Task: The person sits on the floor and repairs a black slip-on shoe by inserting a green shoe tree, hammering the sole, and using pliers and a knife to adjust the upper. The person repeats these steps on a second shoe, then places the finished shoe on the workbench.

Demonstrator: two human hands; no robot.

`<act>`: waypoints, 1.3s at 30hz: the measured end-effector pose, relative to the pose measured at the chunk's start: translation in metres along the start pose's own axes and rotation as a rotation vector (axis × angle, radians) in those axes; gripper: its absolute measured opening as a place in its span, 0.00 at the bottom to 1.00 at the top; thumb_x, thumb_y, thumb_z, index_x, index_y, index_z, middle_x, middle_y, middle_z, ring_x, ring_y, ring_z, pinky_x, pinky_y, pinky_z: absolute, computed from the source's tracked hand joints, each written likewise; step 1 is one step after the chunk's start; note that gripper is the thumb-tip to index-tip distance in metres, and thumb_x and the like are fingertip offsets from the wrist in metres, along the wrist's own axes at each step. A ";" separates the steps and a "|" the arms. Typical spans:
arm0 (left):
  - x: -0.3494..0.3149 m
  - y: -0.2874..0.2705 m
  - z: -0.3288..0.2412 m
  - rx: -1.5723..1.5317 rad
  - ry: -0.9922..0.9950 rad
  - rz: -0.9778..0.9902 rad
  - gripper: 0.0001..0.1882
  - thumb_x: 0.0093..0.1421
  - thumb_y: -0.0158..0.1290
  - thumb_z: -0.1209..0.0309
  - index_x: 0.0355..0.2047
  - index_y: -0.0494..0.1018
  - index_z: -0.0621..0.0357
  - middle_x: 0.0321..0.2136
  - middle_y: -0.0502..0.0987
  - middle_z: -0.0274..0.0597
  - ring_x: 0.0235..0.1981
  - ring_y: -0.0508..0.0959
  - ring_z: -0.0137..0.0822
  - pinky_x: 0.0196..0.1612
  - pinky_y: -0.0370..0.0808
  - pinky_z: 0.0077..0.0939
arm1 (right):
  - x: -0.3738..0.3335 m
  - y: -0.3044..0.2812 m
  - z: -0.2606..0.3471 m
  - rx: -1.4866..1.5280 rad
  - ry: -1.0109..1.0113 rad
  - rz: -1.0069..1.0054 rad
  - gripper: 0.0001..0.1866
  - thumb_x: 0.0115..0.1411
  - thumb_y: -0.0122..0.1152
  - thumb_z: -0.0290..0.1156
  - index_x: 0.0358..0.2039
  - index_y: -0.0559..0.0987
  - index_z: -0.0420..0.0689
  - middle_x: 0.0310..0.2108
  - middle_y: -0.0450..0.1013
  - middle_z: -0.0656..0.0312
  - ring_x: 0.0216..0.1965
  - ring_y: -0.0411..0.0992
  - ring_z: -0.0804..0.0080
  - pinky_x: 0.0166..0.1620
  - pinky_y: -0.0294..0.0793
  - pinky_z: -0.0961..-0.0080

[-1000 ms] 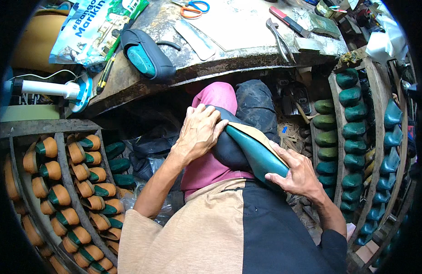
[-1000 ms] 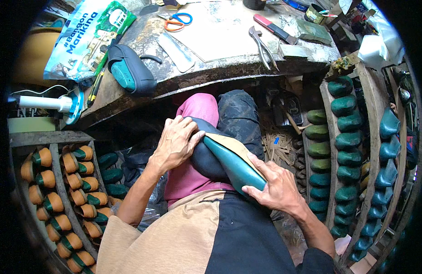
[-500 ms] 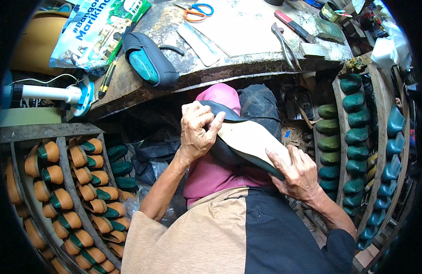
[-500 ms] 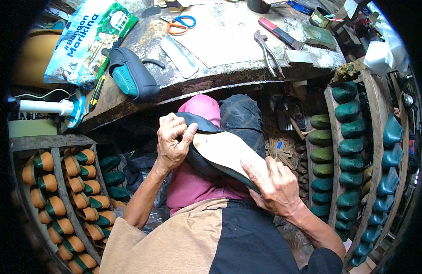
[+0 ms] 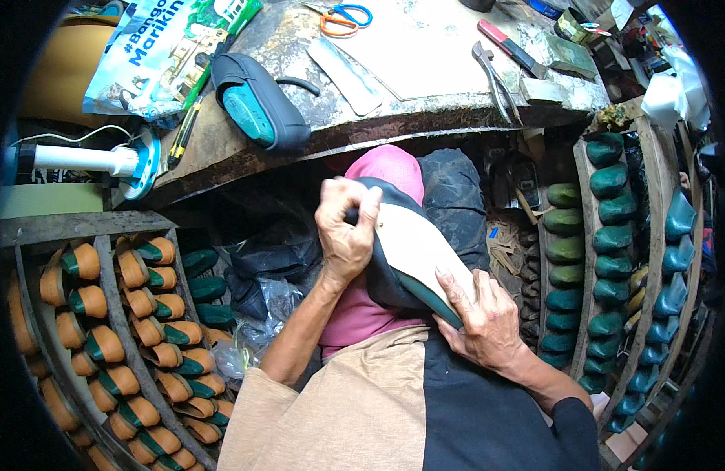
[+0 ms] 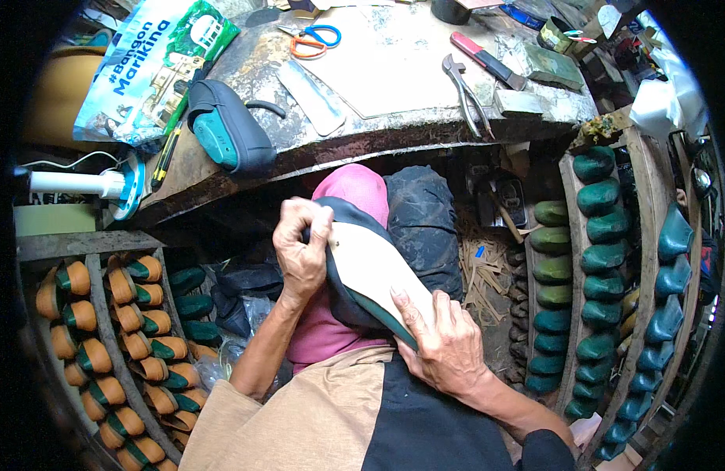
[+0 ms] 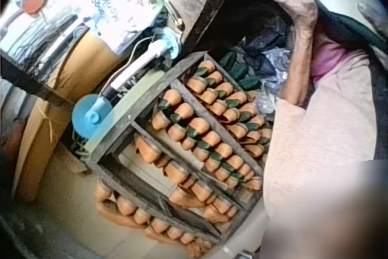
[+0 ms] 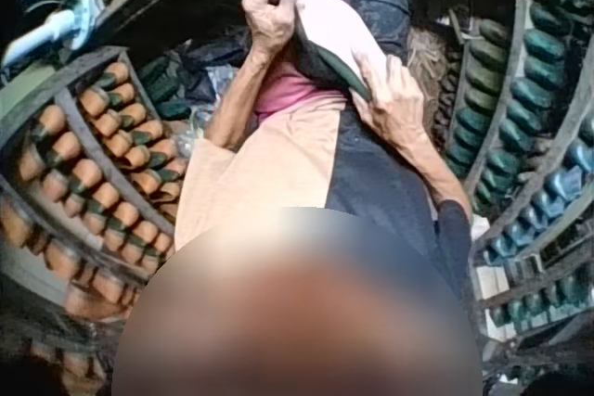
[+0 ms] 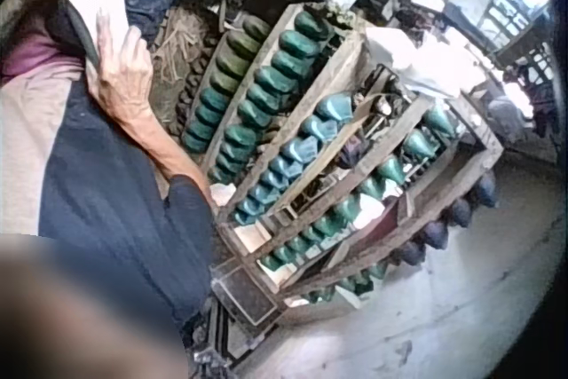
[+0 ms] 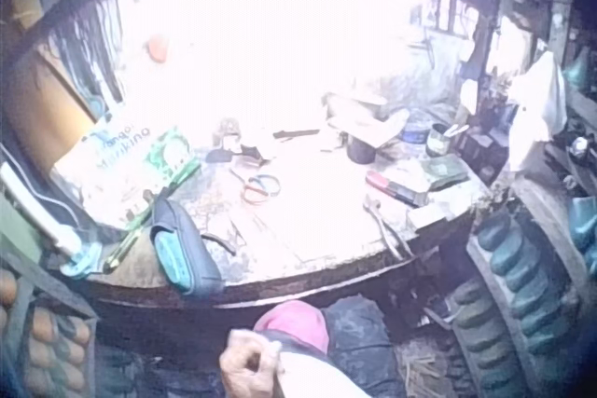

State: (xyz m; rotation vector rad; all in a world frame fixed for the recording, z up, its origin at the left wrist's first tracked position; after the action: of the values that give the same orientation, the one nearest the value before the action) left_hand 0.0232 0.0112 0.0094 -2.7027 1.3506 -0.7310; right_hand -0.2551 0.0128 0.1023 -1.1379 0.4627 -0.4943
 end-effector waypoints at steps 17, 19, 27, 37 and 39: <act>0.042 0.021 0.018 -0.794 -0.685 0.136 0.38 0.65 0.71 0.75 0.74 0.72 0.59 0.53 0.82 0.40 0.50 0.83 0.31 0.58 0.81 0.26 | 0.023 0.019 0.025 0.074 -0.013 -0.340 0.46 0.60 0.80 0.48 0.78 0.75 0.53 0.60 0.72 0.32 0.48 0.80 0.40 0.50 0.83 0.50; 0.044 0.032 0.024 -0.867 -0.687 0.270 0.40 0.63 0.70 0.76 0.76 0.71 0.56 0.54 0.82 0.39 0.50 0.83 0.29 0.59 0.81 0.25 | 0.021 0.021 0.017 0.414 -0.007 -0.392 0.46 0.63 0.76 0.43 0.79 0.71 0.42 0.58 0.75 0.35 0.50 0.81 0.40 0.51 0.84 0.52; 0.027 0.061 0.021 -1.033 -0.710 0.440 0.50 0.61 0.72 0.71 0.80 0.62 0.61 0.49 0.84 0.48 0.49 0.87 0.38 0.60 0.85 0.33 | 0.027 0.054 -0.060 0.666 0.067 -0.439 0.42 0.69 0.76 0.42 0.78 0.71 0.42 0.58 0.73 0.50 0.53 0.77 0.58 0.48 0.83 0.65; 0.064 0.073 0.005 -0.659 -0.580 0.611 0.50 0.58 0.73 0.66 0.80 0.67 0.57 0.48 0.82 0.40 0.49 0.85 0.32 0.57 0.82 0.29 | 0.053 0.078 -0.074 0.073 -0.107 -0.554 0.40 0.68 0.55 0.22 0.76 0.56 0.14 0.59 0.74 0.21 0.45 0.86 0.36 0.45 0.91 0.56; 0.072 0.076 0.000 -0.596 -0.558 0.599 0.47 0.57 0.72 0.70 0.78 0.70 0.57 0.47 0.81 0.36 0.42 0.80 0.26 0.49 0.77 0.19 | 0.066 0.084 -0.078 0.091 -0.005 -0.446 0.41 0.68 0.53 0.22 0.76 0.54 0.13 0.55 0.76 0.24 0.44 0.86 0.39 0.45 0.91 0.58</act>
State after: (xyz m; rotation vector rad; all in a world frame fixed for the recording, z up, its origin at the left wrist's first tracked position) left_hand 0.0033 -0.0911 0.0205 -2.2824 2.2466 0.5041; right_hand -0.2363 -0.0547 -0.0091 -1.1558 0.1751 -0.8907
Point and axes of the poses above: each hand's wrist, its own x-axis towards the middle knuckle, its own y-axis out of the palm, z = x × y, the point moved 3 cm from there along x, towards the middle knuckle
